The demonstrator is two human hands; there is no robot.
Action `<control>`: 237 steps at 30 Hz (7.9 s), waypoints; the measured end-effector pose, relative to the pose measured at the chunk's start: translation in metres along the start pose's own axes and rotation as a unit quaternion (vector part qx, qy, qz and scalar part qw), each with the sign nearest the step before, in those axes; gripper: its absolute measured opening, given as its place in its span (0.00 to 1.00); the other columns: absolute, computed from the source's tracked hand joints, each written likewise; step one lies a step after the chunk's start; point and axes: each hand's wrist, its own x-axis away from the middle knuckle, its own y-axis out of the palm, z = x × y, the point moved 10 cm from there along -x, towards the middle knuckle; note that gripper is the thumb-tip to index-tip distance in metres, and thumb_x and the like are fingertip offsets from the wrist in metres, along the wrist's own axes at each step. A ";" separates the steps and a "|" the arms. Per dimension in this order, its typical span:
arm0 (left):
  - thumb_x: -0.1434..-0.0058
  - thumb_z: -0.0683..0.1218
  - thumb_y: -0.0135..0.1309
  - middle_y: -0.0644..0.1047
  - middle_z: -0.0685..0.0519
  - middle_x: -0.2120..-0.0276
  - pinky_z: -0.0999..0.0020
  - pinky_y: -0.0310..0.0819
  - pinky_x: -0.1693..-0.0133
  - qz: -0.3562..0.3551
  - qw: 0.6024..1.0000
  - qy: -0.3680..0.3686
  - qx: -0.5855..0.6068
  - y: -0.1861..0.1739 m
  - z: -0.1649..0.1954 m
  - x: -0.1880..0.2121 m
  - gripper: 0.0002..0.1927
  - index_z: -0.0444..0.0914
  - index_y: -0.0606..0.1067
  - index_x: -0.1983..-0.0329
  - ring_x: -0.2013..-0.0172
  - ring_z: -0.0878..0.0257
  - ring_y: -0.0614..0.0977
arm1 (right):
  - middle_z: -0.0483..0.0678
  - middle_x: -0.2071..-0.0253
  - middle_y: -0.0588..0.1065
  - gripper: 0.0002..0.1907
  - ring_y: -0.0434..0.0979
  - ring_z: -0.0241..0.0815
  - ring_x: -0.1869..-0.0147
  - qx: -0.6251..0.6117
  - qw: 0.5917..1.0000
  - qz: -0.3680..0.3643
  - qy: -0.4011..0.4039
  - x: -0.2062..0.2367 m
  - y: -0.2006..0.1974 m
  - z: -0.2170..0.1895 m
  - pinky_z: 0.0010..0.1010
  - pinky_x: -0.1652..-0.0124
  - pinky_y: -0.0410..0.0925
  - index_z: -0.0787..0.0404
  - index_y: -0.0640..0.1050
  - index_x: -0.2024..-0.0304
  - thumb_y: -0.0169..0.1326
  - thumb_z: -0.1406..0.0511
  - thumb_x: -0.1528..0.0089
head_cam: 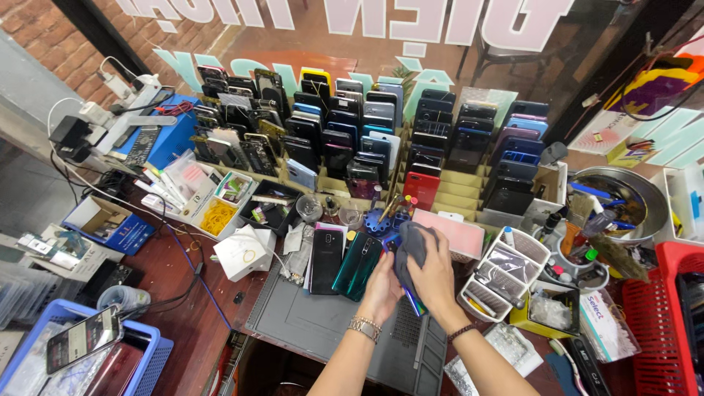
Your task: The person wipes mobile phones one at a time with a gray cloth at a cluttered workbench, then places each cleaned phone into a display rack. They pick up phones from the bench, rub their bodies and screens with the cloth, and slot them upright among rows of other phones.
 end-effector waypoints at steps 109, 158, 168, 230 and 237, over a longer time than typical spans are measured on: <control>0.42 0.44 0.64 0.81 0.43 0.53 0.60 0.77 0.52 0.247 0.857 0.114 -0.437 -0.095 0.098 0.024 0.23 0.34 0.70 0.46 0.53 0.54 0.83 | 0.56 0.41 0.65 0.36 0.71 0.53 0.37 -0.089 0.984 -0.137 0.075 0.006 0.048 0.094 0.37 0.41 0.65 0.56 0.68 0.37 0.64 0.61 0.46; 0.31 0.67 0.39 0.78 0.50 0.41 0.57 0.70 0.39 0.019 0.994 0.046 0.100 0.031 0.058 -0.013 0.33 0.41 0.71 0.34 0.42 0.56 0.78 | 0.56 0.41 0.70 0.18 0.68 0.62 0.40 0.027 0.988 0.011 -0.154 -0.025 -0.012 -0.072 0.49 0.43 0.64 0.60 0.76 0.54 0.60 0.60 0.44; 0.32 0.67 0.42 0.79 0.46 0.45 0.57 0.74 0.44 0.084 0.993 0.059 0.062 0.016 0.072 -0.003 0.35 0.36 0.73 0.38 0.47 0.54 0.80 | 0.61 0.43 0.68 0.25 0.68 0.64 0.39 0.010 0.995 0.004 -0.100 -0.002 -0.020 -0.043 0.48 0.43 0.64 0.60 0.76 0.48 0.63 0.59 0.47; 0.30 0.43 0.45 0.75 0.42 0.39 0.68 0.75 0.46 -0.013 0.837 0.172 -0.519 0.150 0.088 -0.168 0.26 0.34 0.64 0.30 0.43 0.58 0.80 | 0.53 0.54 0.73 0.15 0.75 0.57 0.49 0.161 0.977 0.059 -0.124 -0.180 -0.111 0.046 0.43 0.57 0.71 0.60 0.75 0.53 0.57 0.71 0.43; 0.29 0.46 0.47 0.82 0.48 0.50 0.72 0.79 0.56 0.012 0.906 0.177 -0.385 0.114 0.096 -0.141 0.20 0.33 0.72 0.37 0.54 0.64 0.84 | 0.51 0.57 0.73 0.11 0.76 0.52 0.53 0.107 0.976 0.137 -0.128 -0.151 -0.125 0.022 0.41 0.58 0.71 0.61 0.77 0.55 0.57 0.71 0.40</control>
